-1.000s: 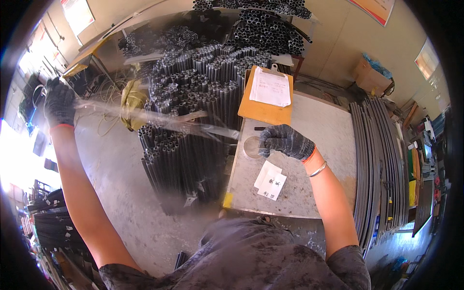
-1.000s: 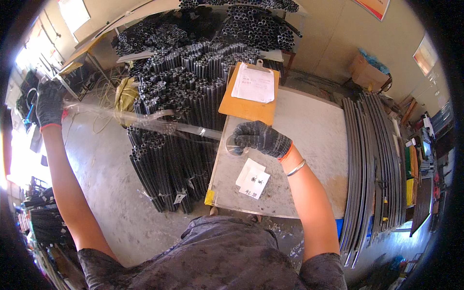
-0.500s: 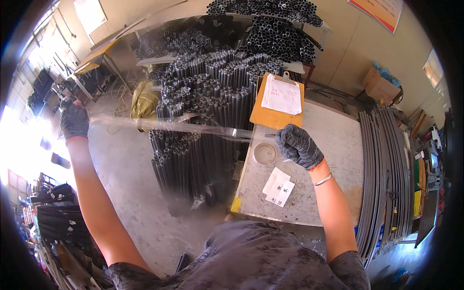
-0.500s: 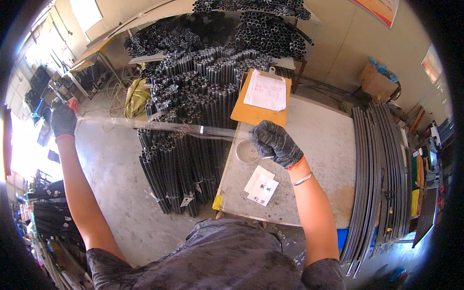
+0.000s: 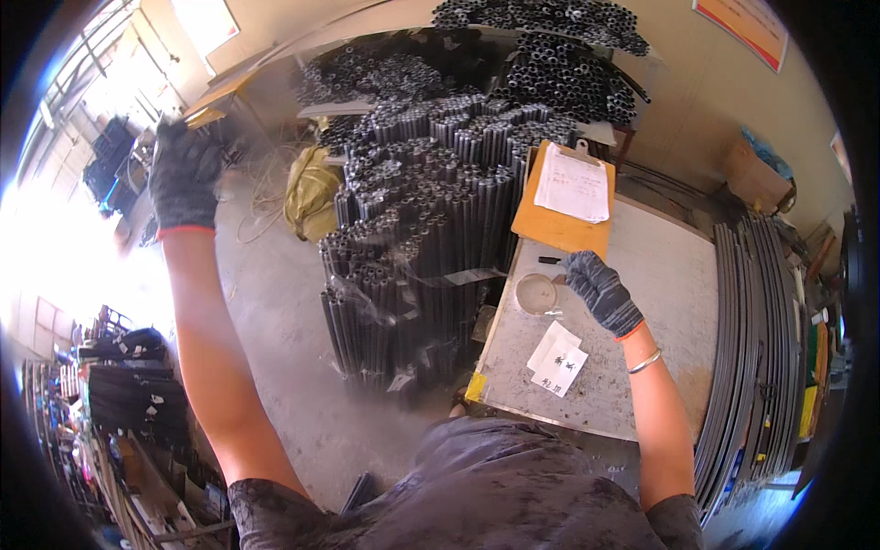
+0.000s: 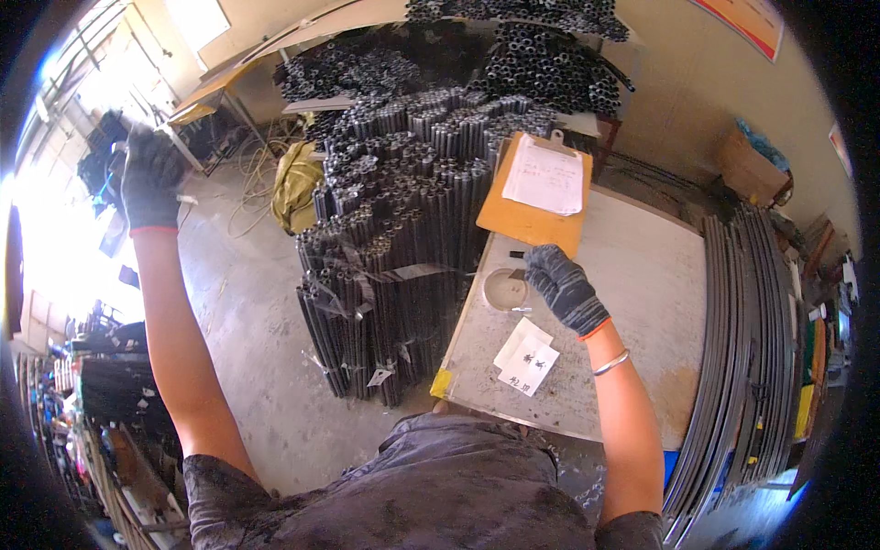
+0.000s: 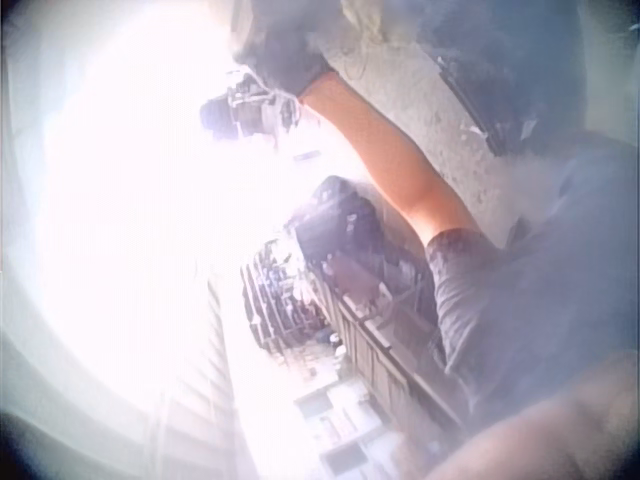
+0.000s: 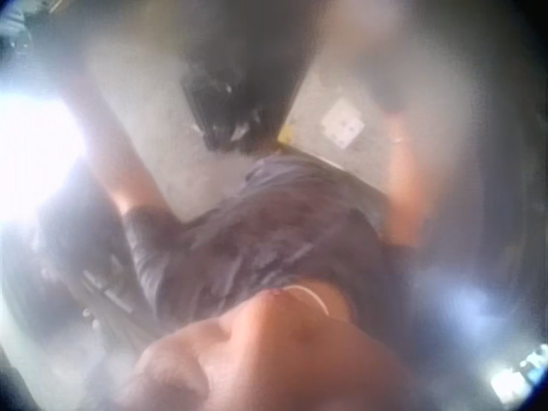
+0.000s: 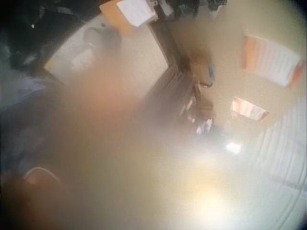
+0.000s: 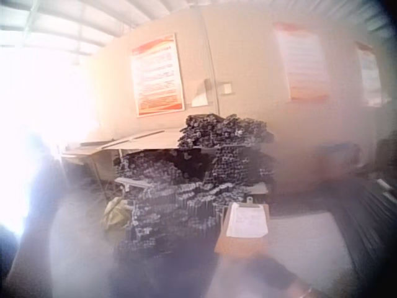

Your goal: The person gathers metal pipes from the floor and a large box, places them together on a table, and secures the bundle using adhesive tape and a paper label.

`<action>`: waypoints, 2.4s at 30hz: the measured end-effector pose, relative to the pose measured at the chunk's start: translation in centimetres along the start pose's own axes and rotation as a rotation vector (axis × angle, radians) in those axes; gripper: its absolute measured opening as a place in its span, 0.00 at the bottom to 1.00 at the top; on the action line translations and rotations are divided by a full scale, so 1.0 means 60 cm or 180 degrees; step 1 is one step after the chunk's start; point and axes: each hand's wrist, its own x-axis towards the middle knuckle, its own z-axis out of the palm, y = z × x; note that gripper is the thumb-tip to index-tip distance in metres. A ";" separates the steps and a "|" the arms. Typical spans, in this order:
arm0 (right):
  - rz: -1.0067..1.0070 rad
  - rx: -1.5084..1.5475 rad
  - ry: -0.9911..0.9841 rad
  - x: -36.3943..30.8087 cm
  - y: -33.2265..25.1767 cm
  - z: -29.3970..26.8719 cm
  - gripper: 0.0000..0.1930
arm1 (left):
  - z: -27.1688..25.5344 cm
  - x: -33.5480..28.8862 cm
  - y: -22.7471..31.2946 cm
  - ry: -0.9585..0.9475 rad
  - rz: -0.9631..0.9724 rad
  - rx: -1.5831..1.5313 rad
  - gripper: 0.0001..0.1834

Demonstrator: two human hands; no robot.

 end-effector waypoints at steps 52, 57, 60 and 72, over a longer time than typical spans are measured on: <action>0.0285 0.4184 0.0616 -0.080 -0.120 -0.105 0.05 | 0.320 0.005 0.088 0.0210 -0.1242 -0.1914 0.13; 0.0139 0.4342 0.0645 -0.071 -0.116 -0.123 0.10 | 0.325 0.008 0.072 -0.0347 -0.1152 -0.2330 0.13; 0.0251 0.4398 0.0792 -0.079 -0.102 -0.136 0.10 | 0.319 0.006 0.059 -0.0882 -0.1158 -0.2869 0.13; -0.0685 0.4837 0.0851 -0.107 -0.100 -0.159 0.06 | 0.349 -0.014 0.005 -0.0278 -0.1052 -0.2697 0.11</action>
